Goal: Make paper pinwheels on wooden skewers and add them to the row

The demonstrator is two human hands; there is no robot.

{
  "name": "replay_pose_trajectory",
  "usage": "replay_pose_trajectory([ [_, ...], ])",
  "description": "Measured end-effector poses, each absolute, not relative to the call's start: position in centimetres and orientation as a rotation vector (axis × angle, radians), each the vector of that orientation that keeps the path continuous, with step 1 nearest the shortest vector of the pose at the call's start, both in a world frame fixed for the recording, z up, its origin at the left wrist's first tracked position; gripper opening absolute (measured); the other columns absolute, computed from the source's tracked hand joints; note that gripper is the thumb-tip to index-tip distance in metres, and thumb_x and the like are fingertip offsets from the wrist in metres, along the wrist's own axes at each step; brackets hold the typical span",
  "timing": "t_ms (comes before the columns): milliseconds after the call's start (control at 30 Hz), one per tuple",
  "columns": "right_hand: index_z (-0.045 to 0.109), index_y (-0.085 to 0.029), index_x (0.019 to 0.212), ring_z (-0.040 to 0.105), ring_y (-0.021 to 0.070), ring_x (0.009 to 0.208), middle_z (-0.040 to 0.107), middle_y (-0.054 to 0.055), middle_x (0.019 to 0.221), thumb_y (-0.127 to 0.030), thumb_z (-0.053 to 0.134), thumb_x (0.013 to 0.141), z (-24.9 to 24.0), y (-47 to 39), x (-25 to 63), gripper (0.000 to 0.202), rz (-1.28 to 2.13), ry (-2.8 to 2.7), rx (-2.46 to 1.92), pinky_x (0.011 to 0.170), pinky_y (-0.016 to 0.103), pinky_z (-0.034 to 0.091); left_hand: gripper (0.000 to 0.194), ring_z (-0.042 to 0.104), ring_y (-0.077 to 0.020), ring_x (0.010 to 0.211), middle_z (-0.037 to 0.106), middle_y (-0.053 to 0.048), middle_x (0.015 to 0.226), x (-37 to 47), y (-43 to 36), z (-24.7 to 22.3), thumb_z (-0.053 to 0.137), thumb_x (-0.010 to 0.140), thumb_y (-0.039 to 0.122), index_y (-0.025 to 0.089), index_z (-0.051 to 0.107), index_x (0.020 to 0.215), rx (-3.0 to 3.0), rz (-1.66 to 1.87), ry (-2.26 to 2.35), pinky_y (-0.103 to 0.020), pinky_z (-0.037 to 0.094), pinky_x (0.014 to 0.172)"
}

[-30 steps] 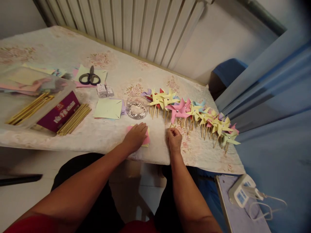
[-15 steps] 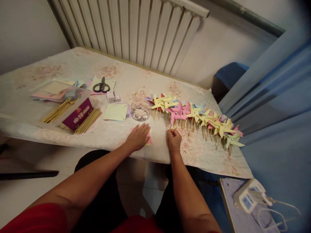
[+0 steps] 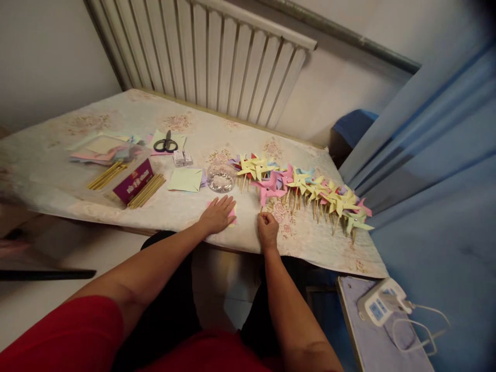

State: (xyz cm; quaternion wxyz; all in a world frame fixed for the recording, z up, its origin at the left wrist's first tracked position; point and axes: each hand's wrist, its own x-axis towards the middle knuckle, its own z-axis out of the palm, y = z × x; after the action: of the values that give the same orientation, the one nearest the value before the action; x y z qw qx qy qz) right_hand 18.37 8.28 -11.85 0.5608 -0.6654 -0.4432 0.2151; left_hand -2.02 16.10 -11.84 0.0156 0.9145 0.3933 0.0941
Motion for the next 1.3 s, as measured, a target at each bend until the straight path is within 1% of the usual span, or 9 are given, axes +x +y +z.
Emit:
replay_pose_trajectory([
  [133, 0.065, -0.017, 0.077, 0.049, 0.015, 0.063, 0.058, -0.001, 0.067, -0.038, 0.054, 0.076, -12.4, 7.1, 18.3, 0.024, 0.492, -1.054, -1.559, 0.064, 0.027, 0.041, 0.062, 0.026, -0.03, 0.148, 0.034, -0.016, 0.158, -2.1, 16.2, -11.9, 0.039, 0.096, 0.047, 0.015, 0.039, 0.149, 2.831, 0.299, 1.222, -0.052, 0.021, 0.118],
  [233, 0.064, -0.017, 0.076, 0.047, 0.0144, 0.062, 0.055, -0.002, 0.065, -0.037, 0.053, 0.075, -12.6, 6.7, 18.2, 0.023, 0.478, -1.075, -1.548, 0.062, 0.026, 0.039, 0.064, 0.025, -0.0303, 0.148, 0.034, -0.016, 0.158, -2.1, 16.1, -11.8, 0.039, 0.096, 0.049, 0.015, 0.038, 0.15, 2.841, 0.291, 1.221, -0.051, 0.02, 0.118],
  [533, 0.064, -0.018, 0.075, 0.047, 0.0144, 0.062, 0.055, -0.001, 0.066, -0.032, 0.048, 0.078, -12.8, 7.0, 18.0, 0.021, 0.322, -1.18, -1.591, 0.063, 0.027, 0.037, 0.069, 0.024, -0.0312, 0.148, 0.031, -0.015, 0.159, -2.1, 16.1, -11.6, 0.037, 0.095, 0.056, 0.016, 0.035, 0.151, 2.845, 0.234, 1.235, -0.05, 0.018, 0.118],
  [933, 0.064, -0.018, 0.076, 0.048, 0.0153, 0.062, 0.056, 0.0, 0.067, -0.03, 0.048, 0.078, -13.1, 7.1, 17.9, 0.02, 0.296, -1.201, -1.605, 0.064, 0.028, 0.039, 0.072, 0.023, -0.0304, 0.149, 0.033, -0.016, 0.159, -2.1, 15.9, -11.1, 0.04, 0.092, 0.06, 0.018, 0.037, 0.151, 2.835, 0.241, 1.227, -0.05, 0.017, 0.118],
  [1300, 0.064, -0.019, 0.075, 0.047, 0.0148, 0.061, 0.055, -0.001, 0.066, -0.029, 0.047, 0.078, -12.8, 7.0, 17.8, 0.02, 0.274, -1.207, -1.611, 0.064, 0.027, 0.038, 0.078, 0.021, -0.0344, 0.149, 0.028, -0.018, 0.16, -2.3, 16.1, -11.7, 0.042, 0.089, 0.066, 0.019, 0.037, 0.151, 2.842, 0.258, 1.213, -0.053, 0.018, 0.117],
])
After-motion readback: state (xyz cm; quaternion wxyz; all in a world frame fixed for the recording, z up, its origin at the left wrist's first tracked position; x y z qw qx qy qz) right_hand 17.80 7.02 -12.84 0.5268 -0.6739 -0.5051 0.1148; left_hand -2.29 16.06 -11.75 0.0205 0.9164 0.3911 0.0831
